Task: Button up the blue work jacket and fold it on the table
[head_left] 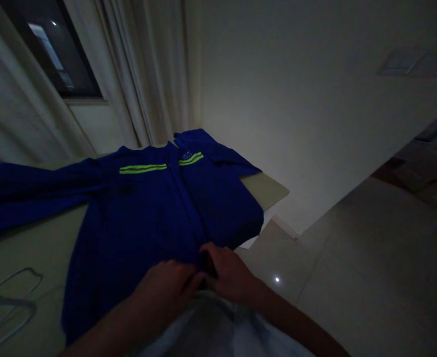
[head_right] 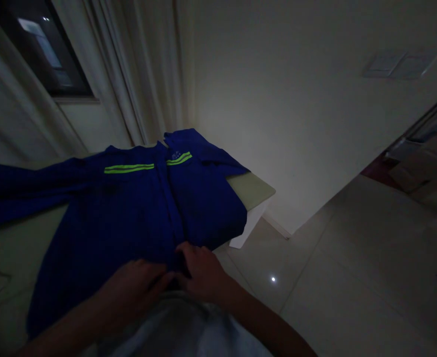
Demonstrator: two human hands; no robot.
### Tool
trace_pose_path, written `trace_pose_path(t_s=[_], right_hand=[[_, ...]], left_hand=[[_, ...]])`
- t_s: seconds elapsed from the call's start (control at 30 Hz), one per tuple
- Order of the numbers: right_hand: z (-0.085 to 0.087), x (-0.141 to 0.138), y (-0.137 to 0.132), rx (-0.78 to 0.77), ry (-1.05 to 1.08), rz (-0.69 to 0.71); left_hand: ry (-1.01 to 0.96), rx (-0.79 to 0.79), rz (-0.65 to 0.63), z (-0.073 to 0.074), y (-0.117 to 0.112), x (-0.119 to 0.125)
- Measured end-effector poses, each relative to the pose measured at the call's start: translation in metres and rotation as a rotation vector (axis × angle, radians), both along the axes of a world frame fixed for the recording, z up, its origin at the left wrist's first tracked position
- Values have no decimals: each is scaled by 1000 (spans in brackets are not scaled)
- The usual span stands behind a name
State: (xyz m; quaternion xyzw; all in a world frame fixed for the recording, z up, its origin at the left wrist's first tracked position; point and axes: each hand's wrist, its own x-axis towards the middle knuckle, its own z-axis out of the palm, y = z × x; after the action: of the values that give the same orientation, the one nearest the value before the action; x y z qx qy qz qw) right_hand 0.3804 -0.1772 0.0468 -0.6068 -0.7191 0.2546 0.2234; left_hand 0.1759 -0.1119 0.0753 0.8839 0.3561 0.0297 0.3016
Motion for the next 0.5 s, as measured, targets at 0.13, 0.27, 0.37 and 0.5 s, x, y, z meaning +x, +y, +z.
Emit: trace_pose_path(t_s=[0.13, 0.27, 0.37, 0.5], right_hand=[[-12, 1, -5, 14, 298, -172], [-25, -1, -6, 96, 227, -284], [-31, -6, -6, 130, 124, -255], [-36, -11, -8, 203, 53, -234]], left_hand=[[-253, -364, 162, -44, -57, -2], [-717, -740, 567, -94, -57, 25], [-980, -984, 737, -115, -48, 49], [-1160, -968, 806, -115, -45, 66]])
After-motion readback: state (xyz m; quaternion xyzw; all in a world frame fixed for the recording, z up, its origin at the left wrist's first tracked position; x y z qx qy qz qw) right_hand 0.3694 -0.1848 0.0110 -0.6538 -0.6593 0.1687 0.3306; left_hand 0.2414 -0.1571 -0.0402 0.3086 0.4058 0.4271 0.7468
